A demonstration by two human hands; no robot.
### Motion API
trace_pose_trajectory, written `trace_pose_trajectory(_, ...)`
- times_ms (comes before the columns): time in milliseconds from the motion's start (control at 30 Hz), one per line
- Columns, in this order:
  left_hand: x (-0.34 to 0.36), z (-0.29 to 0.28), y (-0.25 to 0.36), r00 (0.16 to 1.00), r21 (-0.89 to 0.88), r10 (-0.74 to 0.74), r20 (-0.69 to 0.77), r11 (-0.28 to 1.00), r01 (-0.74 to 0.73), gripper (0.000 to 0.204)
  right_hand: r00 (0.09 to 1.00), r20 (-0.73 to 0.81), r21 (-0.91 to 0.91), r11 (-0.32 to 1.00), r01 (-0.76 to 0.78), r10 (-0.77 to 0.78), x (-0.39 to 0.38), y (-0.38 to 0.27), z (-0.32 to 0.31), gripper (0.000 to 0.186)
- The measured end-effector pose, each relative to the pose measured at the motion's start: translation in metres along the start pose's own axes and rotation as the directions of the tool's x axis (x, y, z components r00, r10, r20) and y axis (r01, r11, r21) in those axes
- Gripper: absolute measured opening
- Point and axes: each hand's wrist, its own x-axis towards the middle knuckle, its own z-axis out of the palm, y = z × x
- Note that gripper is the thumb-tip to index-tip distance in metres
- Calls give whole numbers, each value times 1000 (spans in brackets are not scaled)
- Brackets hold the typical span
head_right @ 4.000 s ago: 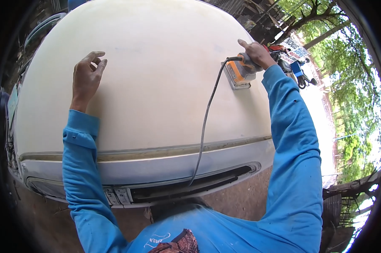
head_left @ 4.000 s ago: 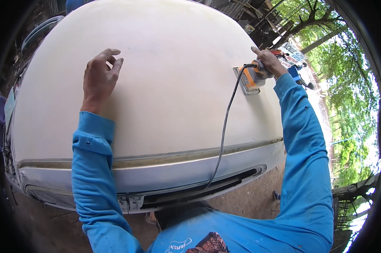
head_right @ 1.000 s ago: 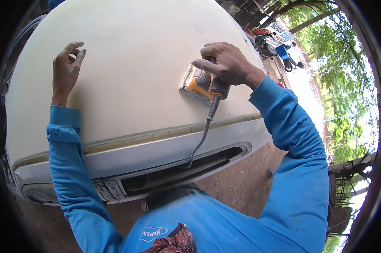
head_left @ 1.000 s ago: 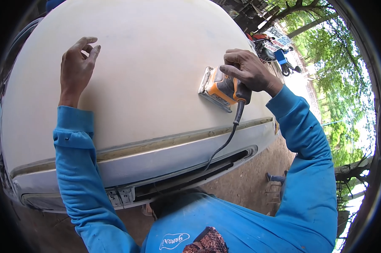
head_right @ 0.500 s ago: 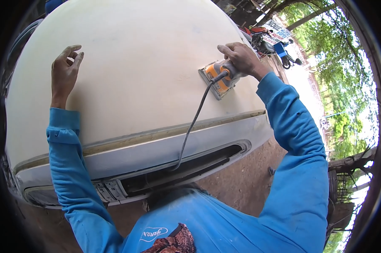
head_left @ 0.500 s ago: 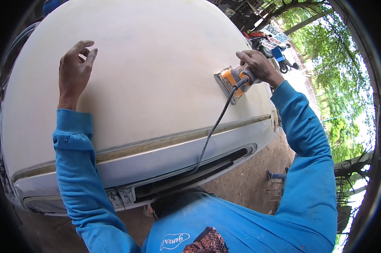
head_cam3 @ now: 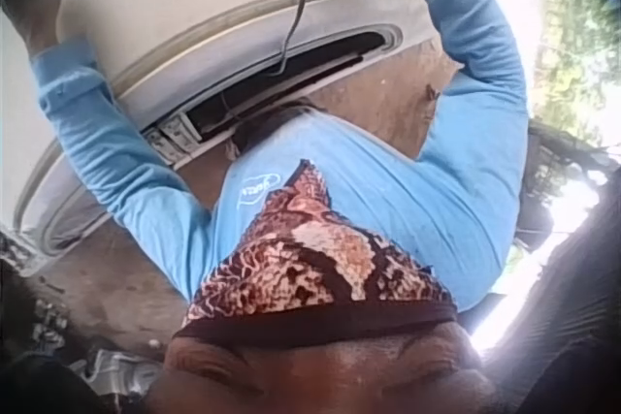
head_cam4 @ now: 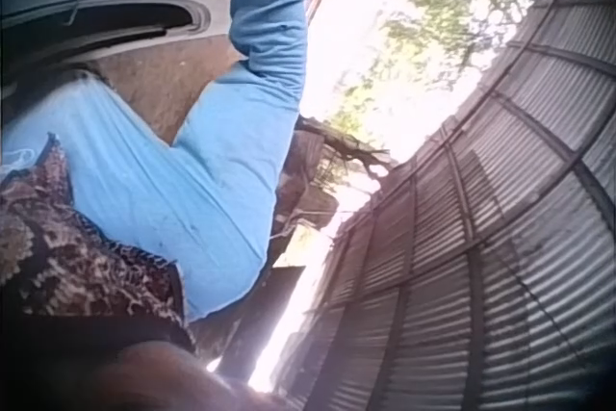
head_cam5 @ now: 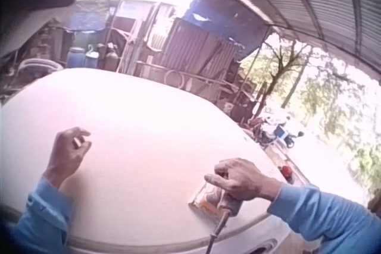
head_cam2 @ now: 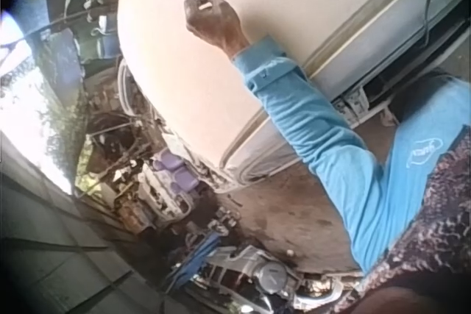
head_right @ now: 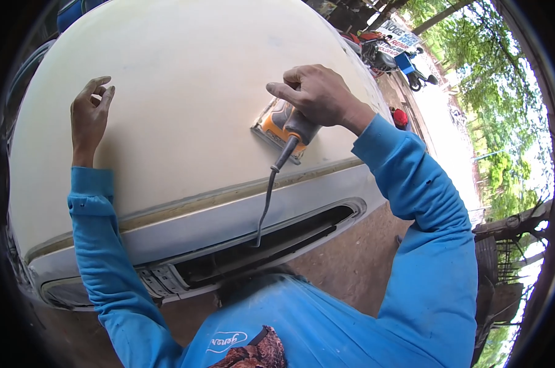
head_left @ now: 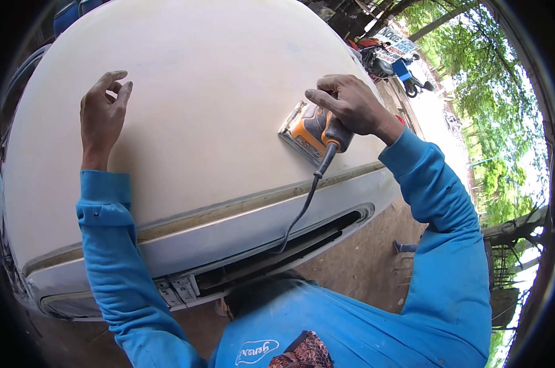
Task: Sanding the surface of a car's roof using a power sander.
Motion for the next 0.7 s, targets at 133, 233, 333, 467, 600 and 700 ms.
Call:
trace_pose_trajectory(133, -1, -4, -2, 999, 1, -30, 33, 1000, 30, 27, 999, 34, -33, 999, 9, -8, 34, 2, 3, 61)
trace_pose_trajectory(233, -3, -6, -1, 999, -4, -39, 28, 999, 40, 27, 969, -86, -126, 967, 220, -232, 48, 15, 6, 58)
trace_pose_trajectory(333, -2, -6, 0, 999, -4, -42, 28, 999, 43, 27, 976, -68, -253, 950, 184, -207, 59, 33, 6, 49)
trace_pose_trajectory(467, -2, -6, 0, 997, -9, -61, 37, 998, 61, 27, 990, -38, -11, 990, -139, 139, 60, 58, 2, 63)
trace_pose_trajectory(600, -2, -5, -2, 999, -8, -38, 35, 999, 39, 27, 943, 7, 79, 940, -332, 332, 35, 72, -4, 66)
trace_pose_trajectory(700, -1, 0, -4, 998, -14, -47, 47, 999, 48, 28, 923, 28, 112, 916, -386, 385, 11, 70, -6, 65)
